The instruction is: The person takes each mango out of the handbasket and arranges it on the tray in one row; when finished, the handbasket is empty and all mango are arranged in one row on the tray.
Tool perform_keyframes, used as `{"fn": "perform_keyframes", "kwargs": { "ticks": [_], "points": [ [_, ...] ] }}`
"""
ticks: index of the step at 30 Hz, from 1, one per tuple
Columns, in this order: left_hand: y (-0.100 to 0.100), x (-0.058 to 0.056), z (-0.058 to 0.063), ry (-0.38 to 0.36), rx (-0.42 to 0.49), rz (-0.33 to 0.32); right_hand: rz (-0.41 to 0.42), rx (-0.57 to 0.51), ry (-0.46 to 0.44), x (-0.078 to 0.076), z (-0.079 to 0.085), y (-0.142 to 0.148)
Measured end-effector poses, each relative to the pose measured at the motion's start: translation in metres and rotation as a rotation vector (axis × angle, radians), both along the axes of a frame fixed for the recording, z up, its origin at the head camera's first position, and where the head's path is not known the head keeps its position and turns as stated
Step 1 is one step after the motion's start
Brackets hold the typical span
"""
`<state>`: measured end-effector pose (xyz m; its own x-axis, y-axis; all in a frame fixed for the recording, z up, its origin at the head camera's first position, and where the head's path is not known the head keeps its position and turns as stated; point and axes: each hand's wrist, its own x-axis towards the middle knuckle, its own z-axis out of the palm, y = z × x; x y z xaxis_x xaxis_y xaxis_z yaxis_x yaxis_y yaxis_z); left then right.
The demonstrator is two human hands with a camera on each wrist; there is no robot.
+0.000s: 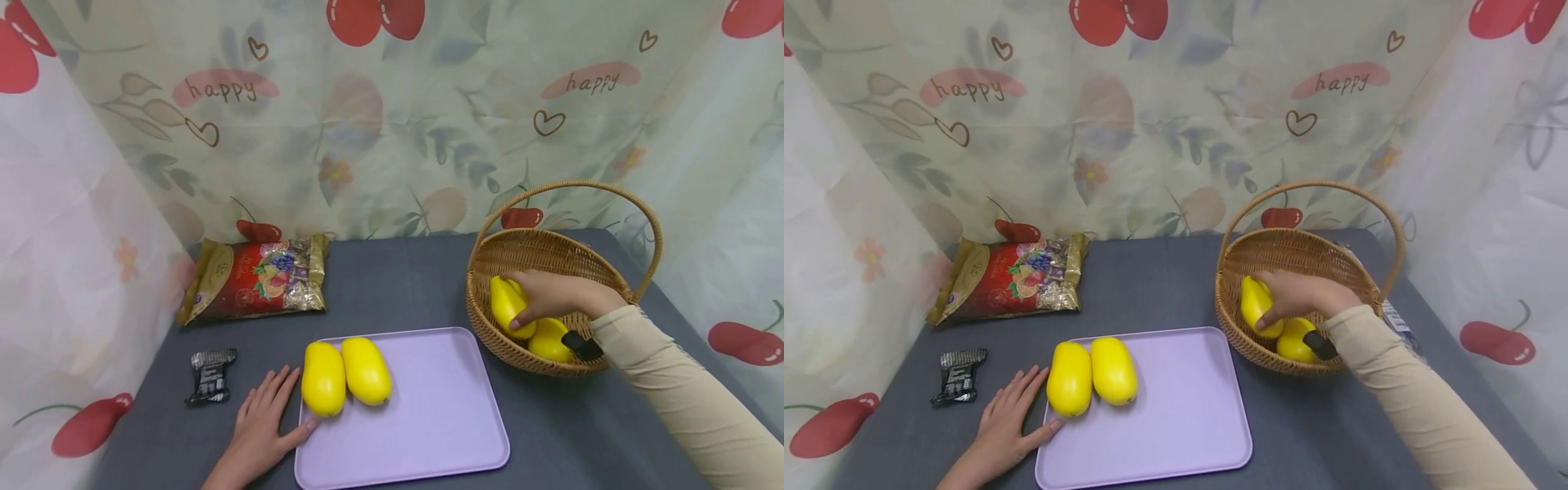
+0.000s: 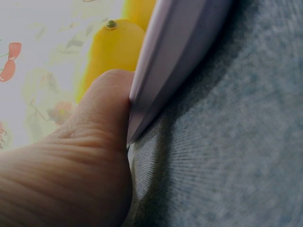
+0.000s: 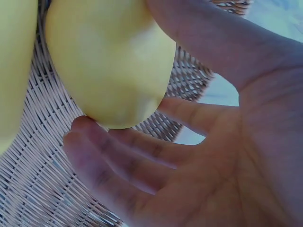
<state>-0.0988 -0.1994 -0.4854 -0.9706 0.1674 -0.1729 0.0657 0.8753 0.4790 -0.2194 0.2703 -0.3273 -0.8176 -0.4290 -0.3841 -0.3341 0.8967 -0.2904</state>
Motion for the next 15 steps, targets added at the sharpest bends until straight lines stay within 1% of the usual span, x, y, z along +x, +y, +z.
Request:
{"fn": "perform_keyframes", "kwargs": {
  "ticks": [7,15],
  "points": [
    [0.0,0.0,0.0,0.015,-0.007,-0.004,-0.016,-0.031,0.031,0.007,0.016,-0.001],
    [0.0,0.0,-0.001,0.021,-0.005,-0.003,-0.036,-0.063,0.072,0.019,0.028,0.0]
  ]
}}
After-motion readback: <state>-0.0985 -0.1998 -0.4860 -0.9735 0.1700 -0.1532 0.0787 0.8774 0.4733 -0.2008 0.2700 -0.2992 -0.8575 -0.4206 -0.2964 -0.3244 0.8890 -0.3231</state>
